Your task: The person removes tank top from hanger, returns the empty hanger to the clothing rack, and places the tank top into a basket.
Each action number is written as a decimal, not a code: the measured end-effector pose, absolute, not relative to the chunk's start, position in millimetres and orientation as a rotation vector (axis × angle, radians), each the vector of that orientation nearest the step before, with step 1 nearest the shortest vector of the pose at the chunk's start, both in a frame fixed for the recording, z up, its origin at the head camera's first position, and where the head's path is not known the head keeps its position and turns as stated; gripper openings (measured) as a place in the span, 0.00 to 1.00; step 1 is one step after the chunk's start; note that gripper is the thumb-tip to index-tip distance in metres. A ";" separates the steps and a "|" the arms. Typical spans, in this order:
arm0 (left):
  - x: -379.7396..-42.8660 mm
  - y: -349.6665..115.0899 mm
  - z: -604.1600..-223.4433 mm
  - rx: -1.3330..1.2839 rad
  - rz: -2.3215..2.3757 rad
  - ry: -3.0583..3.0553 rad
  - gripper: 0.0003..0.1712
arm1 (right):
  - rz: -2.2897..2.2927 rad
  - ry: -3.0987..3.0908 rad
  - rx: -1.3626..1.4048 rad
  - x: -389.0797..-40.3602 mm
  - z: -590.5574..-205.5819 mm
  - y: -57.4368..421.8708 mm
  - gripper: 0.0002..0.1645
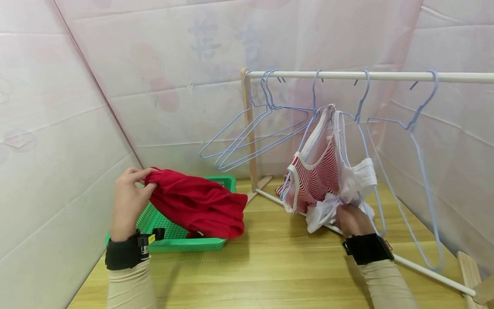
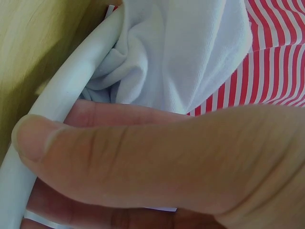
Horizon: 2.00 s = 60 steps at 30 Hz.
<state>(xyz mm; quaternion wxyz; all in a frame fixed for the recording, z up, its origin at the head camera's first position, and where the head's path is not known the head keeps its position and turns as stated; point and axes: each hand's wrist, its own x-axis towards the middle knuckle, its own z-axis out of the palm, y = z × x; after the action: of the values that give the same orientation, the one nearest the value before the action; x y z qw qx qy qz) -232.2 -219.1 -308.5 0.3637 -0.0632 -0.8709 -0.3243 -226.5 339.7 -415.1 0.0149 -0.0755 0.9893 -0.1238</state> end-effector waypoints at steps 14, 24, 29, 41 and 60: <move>-232.0 -223.1 -310.5 -0.036 -0.812 -2.271 0.17 | -0.382 3.057 -0.202 -229.2 -413.8 338.7 0.16; -235.0 -220.5 -312.4 -0.046 -0.803 -2.358 0.17 | -0.360 3.027 -0.166 -230.8 -413.7 339.0 0.15; -240.6 -220.2 -315.6 -0.075 -0.788 -2.464 0.19 | -0.368 3.013 -0.160 -231.4 -413.7 339.5 0.15; -251.7 -221.9 -328.7 -0.113 -0.839 -2.986 0.27 | -0.348 3.002 -0.177 -233.4 -412.8 339.2 0.17; -247.5 -215.3 -325.8 -0.174 -0.819 -2.989 0.26 | -0.345 2.997 -0.163 -234.9 -413.0 338.2 0.16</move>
<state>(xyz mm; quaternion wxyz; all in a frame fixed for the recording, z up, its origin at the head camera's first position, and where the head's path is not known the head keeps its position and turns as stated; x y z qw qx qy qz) -247.5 -215.3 -325.8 0.0186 -0.0560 -0.9628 -0.2638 -234.9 338.2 -413.0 0.0603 -0.0539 0.9902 -0.1140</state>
